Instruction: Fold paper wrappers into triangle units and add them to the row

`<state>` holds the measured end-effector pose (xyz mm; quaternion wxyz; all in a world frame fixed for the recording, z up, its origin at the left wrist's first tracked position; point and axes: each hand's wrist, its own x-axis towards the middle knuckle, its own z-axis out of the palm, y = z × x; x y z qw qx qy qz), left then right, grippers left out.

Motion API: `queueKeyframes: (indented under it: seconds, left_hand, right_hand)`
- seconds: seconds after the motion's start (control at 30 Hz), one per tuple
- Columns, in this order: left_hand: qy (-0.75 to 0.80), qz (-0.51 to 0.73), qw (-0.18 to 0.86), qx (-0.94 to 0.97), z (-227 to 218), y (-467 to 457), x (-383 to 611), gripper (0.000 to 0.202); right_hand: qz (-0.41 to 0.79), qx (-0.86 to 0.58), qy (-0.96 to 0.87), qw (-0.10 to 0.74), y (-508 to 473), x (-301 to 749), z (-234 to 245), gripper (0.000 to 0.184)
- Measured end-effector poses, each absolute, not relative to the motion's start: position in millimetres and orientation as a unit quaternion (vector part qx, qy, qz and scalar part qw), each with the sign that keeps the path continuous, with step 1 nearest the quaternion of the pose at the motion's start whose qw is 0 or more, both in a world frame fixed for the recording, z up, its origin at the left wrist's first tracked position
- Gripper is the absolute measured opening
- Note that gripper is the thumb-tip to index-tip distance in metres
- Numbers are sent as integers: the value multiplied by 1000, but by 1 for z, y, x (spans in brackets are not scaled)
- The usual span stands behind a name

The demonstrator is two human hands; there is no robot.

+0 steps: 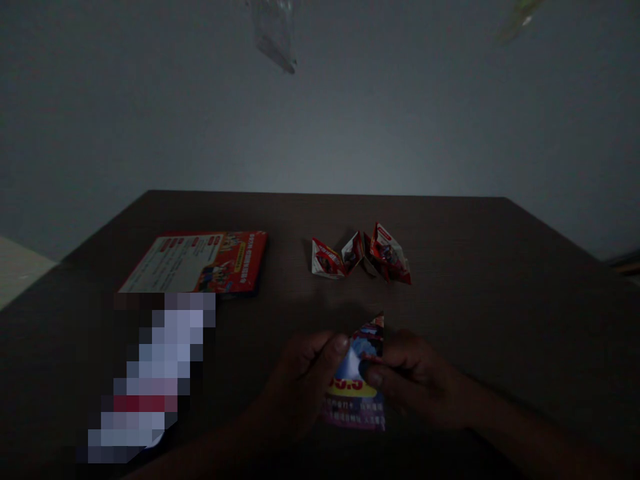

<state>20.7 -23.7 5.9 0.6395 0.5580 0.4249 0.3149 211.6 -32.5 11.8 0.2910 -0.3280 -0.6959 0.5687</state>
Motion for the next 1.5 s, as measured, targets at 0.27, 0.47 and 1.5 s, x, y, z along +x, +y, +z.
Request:
queueKeyframes:
  seconds: [0.27,0.47,1.5]
  left_hand:
    - [409,346,722,438,2,-19,15,47]
    - [389,347,707,478,4,-17,15,37]
    - [507,397,296,705,2,-20,18,31]
  right_hand:
    - [553,-347,-679,336,-31,212,5,43]
    - [569,-352,-660,341,-30,211,5,37]
    - [502,-511,-569,403,-25,212,7,23]
